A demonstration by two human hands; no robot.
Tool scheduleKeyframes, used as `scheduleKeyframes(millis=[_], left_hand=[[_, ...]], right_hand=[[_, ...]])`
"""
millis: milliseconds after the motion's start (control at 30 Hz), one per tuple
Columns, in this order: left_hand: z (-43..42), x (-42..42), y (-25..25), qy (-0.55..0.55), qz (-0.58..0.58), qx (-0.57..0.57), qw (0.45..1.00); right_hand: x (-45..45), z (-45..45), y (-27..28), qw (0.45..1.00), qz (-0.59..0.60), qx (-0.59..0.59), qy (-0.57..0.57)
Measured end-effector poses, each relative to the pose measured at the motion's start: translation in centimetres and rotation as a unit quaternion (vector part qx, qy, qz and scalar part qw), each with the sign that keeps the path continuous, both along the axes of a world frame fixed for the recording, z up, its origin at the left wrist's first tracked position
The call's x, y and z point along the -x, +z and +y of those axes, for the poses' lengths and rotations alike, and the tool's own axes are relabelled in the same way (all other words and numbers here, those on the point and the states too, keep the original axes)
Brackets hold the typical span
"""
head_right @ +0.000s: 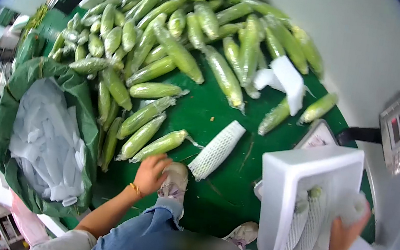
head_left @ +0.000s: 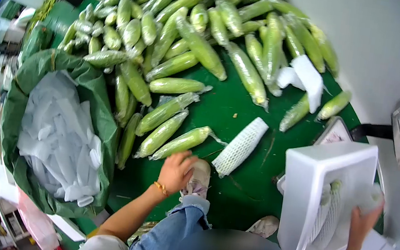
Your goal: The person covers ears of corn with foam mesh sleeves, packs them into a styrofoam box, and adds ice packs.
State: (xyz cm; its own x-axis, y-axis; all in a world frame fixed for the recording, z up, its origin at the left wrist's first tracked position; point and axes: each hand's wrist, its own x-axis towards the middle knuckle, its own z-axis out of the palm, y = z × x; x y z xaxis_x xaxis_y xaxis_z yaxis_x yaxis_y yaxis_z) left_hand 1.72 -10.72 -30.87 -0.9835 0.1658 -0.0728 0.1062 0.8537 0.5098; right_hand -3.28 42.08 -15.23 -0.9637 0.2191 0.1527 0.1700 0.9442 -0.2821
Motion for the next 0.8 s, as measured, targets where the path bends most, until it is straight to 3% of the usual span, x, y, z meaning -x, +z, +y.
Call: scheduleKeyframes(millis=[33, 67, 100, 167, 200, 300, 333, 367, 400, 467, 533, 567, 667, 733, 800], left_hand=[[-1.1, 0.4, -0.8, 0.037, -0.003, 0.013, 0.999], [-2.4, 0.8, -1.9, 0.069, -0.004, 0.027, 0.997], [-3.4, 1.2, -2.9, 0.077, -0.013, 0.054, 0.995], [-4.3, 2.1, -3.7, 0.072, -0.045, 0.085, 0.993], [-4.4, 2.5, -4.0, 0.068, -0.057, 0.098, 0.991], [-4.1, 3.0, -4.0, 0.083, -0.039, 0.092, 0.992], [-4.2, 3.0, -4.1, 0.097, -0.037, 0.071, 0.992], [-4.4, 2.6, -4.4, 0.107, -0.026, 0.044, 0.993], [-4.7, 2.2, -4.7, 0.117, -0.013, 0.018, 0.993], [-5.5, 1.7, -4.2, 0.141, -0.002, -0.013, 0.99], [-7.0, 1.2, -3.4, 0.16, 0.011, -0.04, 0.986], [-7.8, 1.4, -2.6, 0.175, 0.017, -0.052, 0.983], [-10.3, 1.6, -2.5, 0.214, 0.04, -0.047, 0.975], [-11.1, 2.5, -2.3, 0.247, 0.041, -0.06, 0.966], [-11.7, 3.4, -3.6, 0.301, 0.023, -0.126, 0.945]], right_hand=[[-0.9, 0.1, 1.6, 0.999, 0.04, -0.008, -0.019], [-1.3, -1.5, 3.9, 0.992, 0.076, 0.084, -0.049], [-1.4, -2.6, 5.8, 0.98, 0.063, 0.187, -0.006], [-0.5, -8.3, 9.3, 0.927, -0.025, 0.374, 0.01], [0.8, -12.0, 9.2, 0.906, -0.093, 0.412, 0.015], [4.7, -21.9, 3.3, 0.822, -0.313, 0.468, 0.086], [6.1, -25.6, 0.4, 0.797, -0.351, 0.476, 0.119], [7.9, -30.1, -2.1, 0.747, -0.314, 0.547, 0.209], [8.7, -32.3, -6.8, 0.827, -0.218, 0.396, 0.335], [10.4, -37.3, -11.9, 0.802, -0.226, 0.482, 0.272], [11.5, -40.2, -16.0, 0.861, -0.212, 0.402, 0.227], [11.5, -40.9, -16.8, 0.877, -0.228, 0.374, 0.195], [10.3, -41.4, -17.3, 0.911, -0.094, 0.315, 0.251], [8.6, -40.2, -17.0, 0.897, -0.101, 0.361, 0.236], [6.4, -37.5, -18.5, 0.926, -0.103, 0.285, 0.227]])
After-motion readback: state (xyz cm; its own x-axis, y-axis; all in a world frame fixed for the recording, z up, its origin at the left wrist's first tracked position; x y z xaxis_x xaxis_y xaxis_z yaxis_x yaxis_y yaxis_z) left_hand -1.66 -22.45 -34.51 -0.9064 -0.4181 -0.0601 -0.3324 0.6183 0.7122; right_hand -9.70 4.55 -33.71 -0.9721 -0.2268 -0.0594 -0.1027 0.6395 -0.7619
